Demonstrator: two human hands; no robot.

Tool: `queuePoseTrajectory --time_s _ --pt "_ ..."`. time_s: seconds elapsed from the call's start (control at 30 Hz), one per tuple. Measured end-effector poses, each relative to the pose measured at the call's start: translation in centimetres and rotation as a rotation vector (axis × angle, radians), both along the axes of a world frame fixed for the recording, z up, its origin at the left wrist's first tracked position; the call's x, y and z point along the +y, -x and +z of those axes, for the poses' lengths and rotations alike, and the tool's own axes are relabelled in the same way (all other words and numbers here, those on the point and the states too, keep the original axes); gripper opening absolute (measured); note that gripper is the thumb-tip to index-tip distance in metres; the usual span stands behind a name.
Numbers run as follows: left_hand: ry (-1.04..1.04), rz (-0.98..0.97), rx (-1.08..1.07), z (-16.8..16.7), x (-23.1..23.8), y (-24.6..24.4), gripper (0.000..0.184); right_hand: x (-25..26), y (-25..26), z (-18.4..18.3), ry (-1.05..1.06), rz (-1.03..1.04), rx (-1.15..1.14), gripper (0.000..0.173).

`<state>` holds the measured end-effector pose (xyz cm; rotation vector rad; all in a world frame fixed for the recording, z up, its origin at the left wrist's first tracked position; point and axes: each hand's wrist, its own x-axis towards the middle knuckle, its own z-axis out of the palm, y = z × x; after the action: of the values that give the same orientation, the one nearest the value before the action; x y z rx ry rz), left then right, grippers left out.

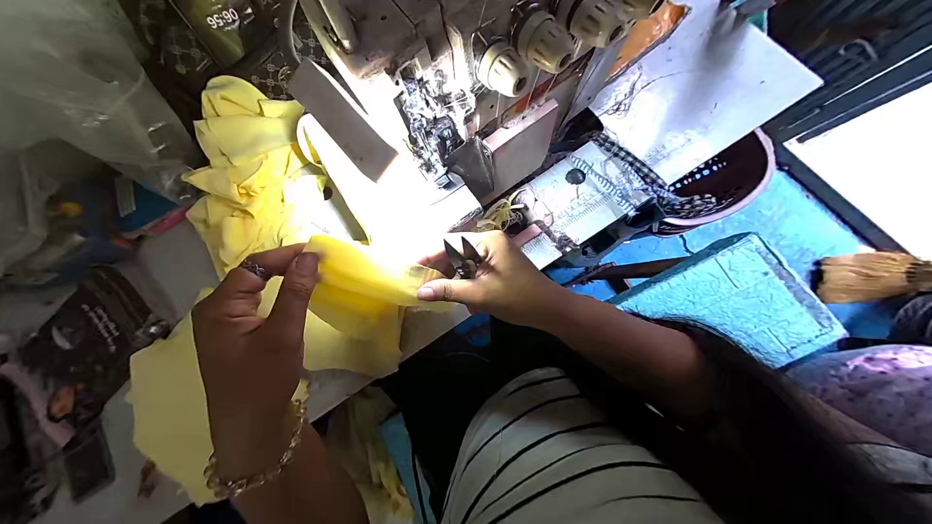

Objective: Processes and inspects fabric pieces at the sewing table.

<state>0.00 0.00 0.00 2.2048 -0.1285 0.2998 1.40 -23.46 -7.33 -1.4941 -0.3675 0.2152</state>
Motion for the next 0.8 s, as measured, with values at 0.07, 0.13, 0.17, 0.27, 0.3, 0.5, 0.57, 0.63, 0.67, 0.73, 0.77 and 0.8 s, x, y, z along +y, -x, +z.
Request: queuePoseTrajectory --time_s 0.07,0.13,0.17,0.27,0.3,0.5,0.57,0.63,0.67,0.73,0.77,0.8 --pt "-0.179 -0.028 -0.002 0.4 -1.1 -0.9 0.026 -0.3 0.4 -0.5 -0.048 0.002 0.05 0.019" --pt "-0.363 -0.081 0.0 0.4 -2.9 -2.1 0.033 -0.9 1.1 -1.2 -0.082 -0.002 0.125 0.017" --pt "-0.438 -0.112 -0.01 -0.1 -3.9 -2.9 0.033 -1.3 1.6 -1.5 -0.097 -0.021 0.181 0.017" --pt "-0.556 -0.148 -0.057 -1.7 -6.6 -4.9 0.026 -2.5 2.6 -2.3 -0.131 -0.098 0.338 0.016" --pt "-0.546 -0.164 -0.081 -2.1 -7.0 -5.4 0.023 -2.8 2.7 -2.4 -0.149 -0.127 0.373 0.016" --pt "-0.357 -0.045 0.03 -2.8 -7.8 -6.9 0.029 -3.7 2.0 -2.1 -0.216 -0.172 0.453 0.016" --pt "-0.276 -0.018 0.046 -3.1 -7.7 -7.2 0.036 -3.7 1.5 -2.2 -0.236 -0.167 0.462 0.017" --pt "-0.209 -0.005 0.034 -3.6 -7.5 -7.4 0.037 -3.7 1.0 -2.3 -0.257 -0.167 0.457 0.017" --pt "-0.178 -0.006 0.023 -3.9 -7.4 -7.5 0.036 -3.7 0.8 -2.4 -0.266 -0.167 0.452 0.017" --pt "-0.133 -0.02 -0.011 -4.4 -7.3 -7.7 0.042 -3.8 0.5 -2.5 -0.276 -0.166 0.445 0.016" --pt "-0.116 -0.028 -0.033 -4.6 -7.5 -7.7 0.043 -3.8 0.4 -2.6 -0.284 -0.161 0.445 0.016" --pt "-0.09 -0.033 -0.05 -4.7 -7.7 -7.6 0.044 -3.7 0.5 -2.7 -0.295 -0.156 0.445 0.017"
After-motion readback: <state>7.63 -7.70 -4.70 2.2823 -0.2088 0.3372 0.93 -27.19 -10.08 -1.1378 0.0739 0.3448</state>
